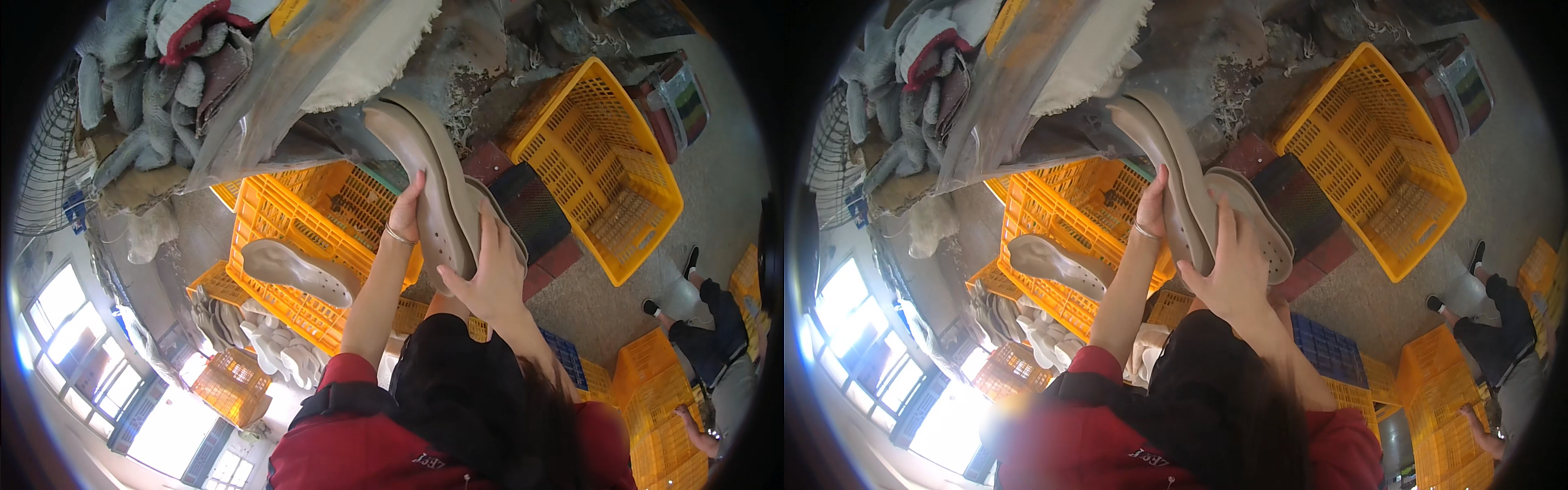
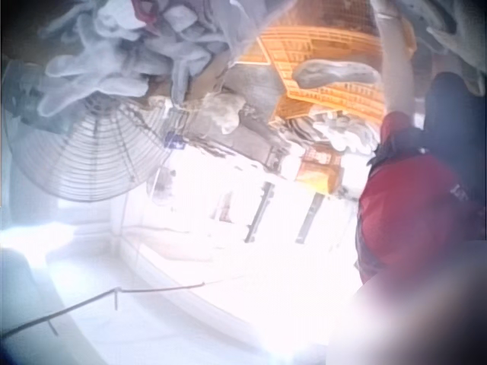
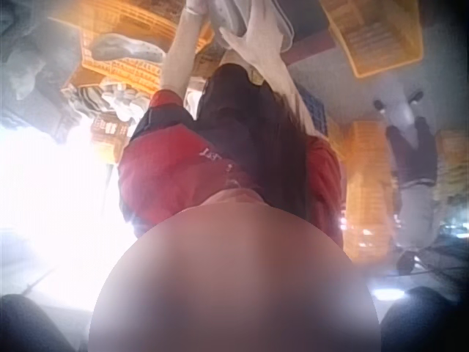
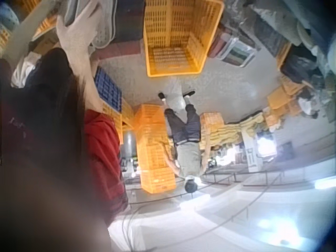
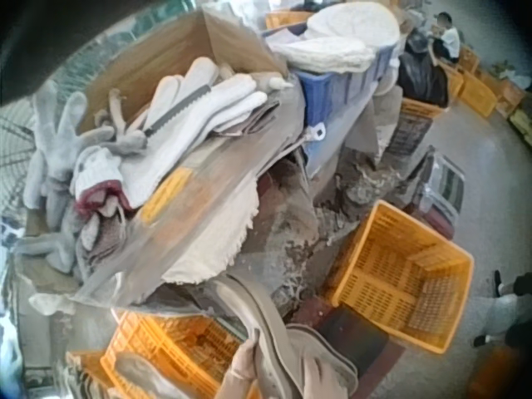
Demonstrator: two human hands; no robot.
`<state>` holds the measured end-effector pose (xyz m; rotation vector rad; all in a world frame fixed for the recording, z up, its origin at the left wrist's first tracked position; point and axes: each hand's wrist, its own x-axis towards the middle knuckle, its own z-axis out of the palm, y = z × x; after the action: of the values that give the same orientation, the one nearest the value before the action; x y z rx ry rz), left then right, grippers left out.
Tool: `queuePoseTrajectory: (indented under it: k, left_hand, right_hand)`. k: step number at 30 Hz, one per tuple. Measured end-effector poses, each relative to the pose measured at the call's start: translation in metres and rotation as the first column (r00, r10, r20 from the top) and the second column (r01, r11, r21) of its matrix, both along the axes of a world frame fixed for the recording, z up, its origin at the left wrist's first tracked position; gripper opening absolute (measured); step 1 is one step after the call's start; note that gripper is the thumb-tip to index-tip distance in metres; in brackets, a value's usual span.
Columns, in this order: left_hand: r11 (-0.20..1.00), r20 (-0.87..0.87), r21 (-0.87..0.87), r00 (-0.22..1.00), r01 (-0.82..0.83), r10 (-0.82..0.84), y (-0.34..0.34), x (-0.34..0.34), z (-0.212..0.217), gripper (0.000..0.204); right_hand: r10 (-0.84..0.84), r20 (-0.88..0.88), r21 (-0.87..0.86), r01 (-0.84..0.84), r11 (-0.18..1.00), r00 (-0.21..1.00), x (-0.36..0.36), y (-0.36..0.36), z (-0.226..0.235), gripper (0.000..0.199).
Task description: The person repeatedly picks up beige shoe insoles from a wire rack and stacks them into a plastic bag. They also move stacks of insoles between yellow crates and the rack, aligning and bundling them by hand.
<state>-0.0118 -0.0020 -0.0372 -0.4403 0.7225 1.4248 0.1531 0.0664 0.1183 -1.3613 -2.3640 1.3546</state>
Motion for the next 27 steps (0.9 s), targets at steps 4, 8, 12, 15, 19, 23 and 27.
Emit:
queuePoseTrajectory:
  k: [4,8,12,15,19,23,27]
  left_hand:
    - [0.979,0.186,0.108,0.971,-0.174,0.152,0.012,-0.002,-0.001,0.049]
    - [0.871,0.238,0.378,0.943,-0.313,0.235,0.047,-0.024,0.001,0.056]
    - [0.869,0.207,0.392,0.949,-0.303,0.238,0.075,-0.042,0.003,0.055]
    - [0.872,0.192,0.388,0.952,-0.298,0.240,0.078,-0.042,0.004,0.054]
    - [0.898,0.136,0.373,0.971,-0.233,0.195,0.069,-0.030,0.007,0.053]
    - [0.906,0.097,0.402,0.990,-0.133,0.102,0.065,-0.019,0.014,0.052]
    - [0.901,0.082,0.427,0.995,-0.079,0.048,0.071,-0.016,0.019,0.051]
  right_hand:
    - [-0.033,0.118,-0.028,0.036,0.999,0.992,-0.021,0.013,0.003,0.088]
    - [0.047,0.182,-0.005,-0.046,0.999,0.982,-0.078,0.056,0.011,0.071]
    - [0.067,0.132,0.122,-0.083,0.989,0.989,-0.119,0.092,0.008,0.069]
    - [0.076,0.090,-0.019,-0.074,0.997,0.993,-0.117,0.098,-0.008,0.074]
    - [0.048,0.004,-0.039,-0.048,0.998,0.999,-0.091,0.077,-0.025,0.076]
    - [0.105,0.093,0.026,-0.108,0.994,0.990,-0.074,0.053,-0.010,0.090]
    - [0.154,0.147,-0.028,-0.151,0.988,0.977,-0.080,0.058,0.008,0.103]
